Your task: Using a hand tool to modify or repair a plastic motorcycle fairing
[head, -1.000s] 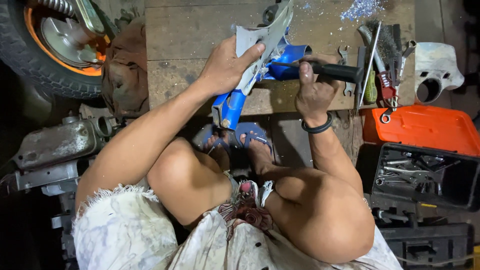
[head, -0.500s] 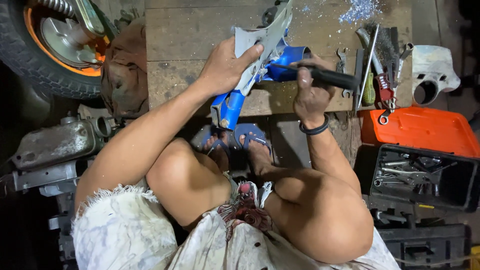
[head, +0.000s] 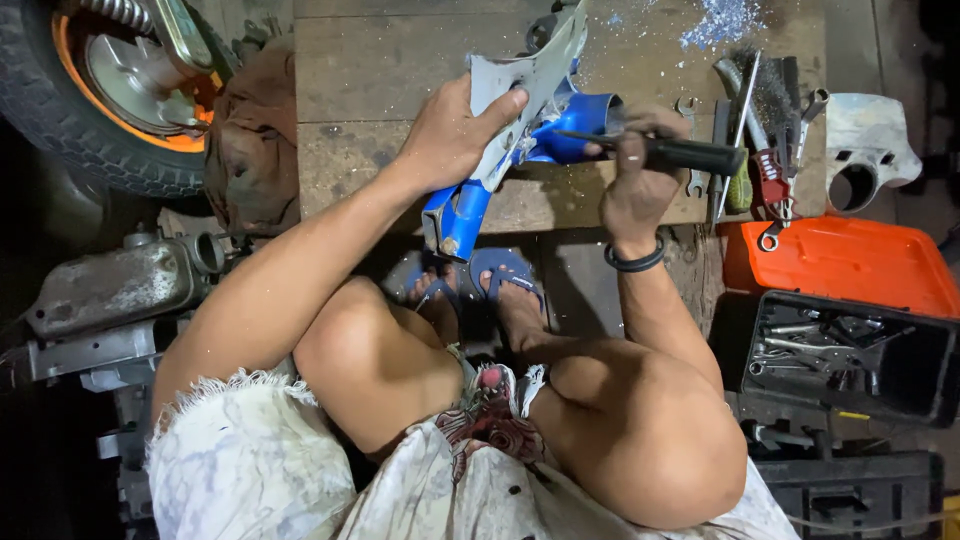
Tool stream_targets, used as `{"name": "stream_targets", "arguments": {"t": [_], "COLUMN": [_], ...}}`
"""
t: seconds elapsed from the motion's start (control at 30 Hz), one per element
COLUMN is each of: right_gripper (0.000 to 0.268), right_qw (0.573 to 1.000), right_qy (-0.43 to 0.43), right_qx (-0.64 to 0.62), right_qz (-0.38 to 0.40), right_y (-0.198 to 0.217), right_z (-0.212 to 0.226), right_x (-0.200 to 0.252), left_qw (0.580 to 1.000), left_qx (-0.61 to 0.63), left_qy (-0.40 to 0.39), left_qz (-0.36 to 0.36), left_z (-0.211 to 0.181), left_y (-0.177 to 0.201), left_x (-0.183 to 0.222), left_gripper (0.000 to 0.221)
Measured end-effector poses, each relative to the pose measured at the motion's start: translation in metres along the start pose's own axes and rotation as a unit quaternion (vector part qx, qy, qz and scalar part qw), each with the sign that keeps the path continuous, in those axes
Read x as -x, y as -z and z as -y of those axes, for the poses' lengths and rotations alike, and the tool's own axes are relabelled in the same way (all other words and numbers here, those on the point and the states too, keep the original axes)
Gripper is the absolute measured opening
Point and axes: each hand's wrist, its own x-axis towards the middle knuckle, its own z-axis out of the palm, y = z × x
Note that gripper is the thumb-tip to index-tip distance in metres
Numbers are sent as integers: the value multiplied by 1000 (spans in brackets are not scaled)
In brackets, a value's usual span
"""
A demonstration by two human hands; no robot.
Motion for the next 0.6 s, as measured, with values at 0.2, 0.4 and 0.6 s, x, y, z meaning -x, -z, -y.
{"name": "stream_targets", "arguments": {"t": [0.2,0.4,0.6], "right_gripper": [26,20,21], "right_qw": [991,981,989], "right_qy": [-111,-141,-88], "right_qx": [-50,-84,113], "right_qz": [51,108,49], "right_y": [6,2,-5], "right_z": [34,32,20], "right_x": [-11,-3,13], "left_qw": [999,999,999], "left_qx": [-16,-21,-7], "left_qy": [29,27,22], "left_qz": [-9,-18,-25], "left_z": [-1,0,2], "left_y": [0,-2,-2], "left_x": [0,-2,-2], "left_gripper": [48,50,51]}}
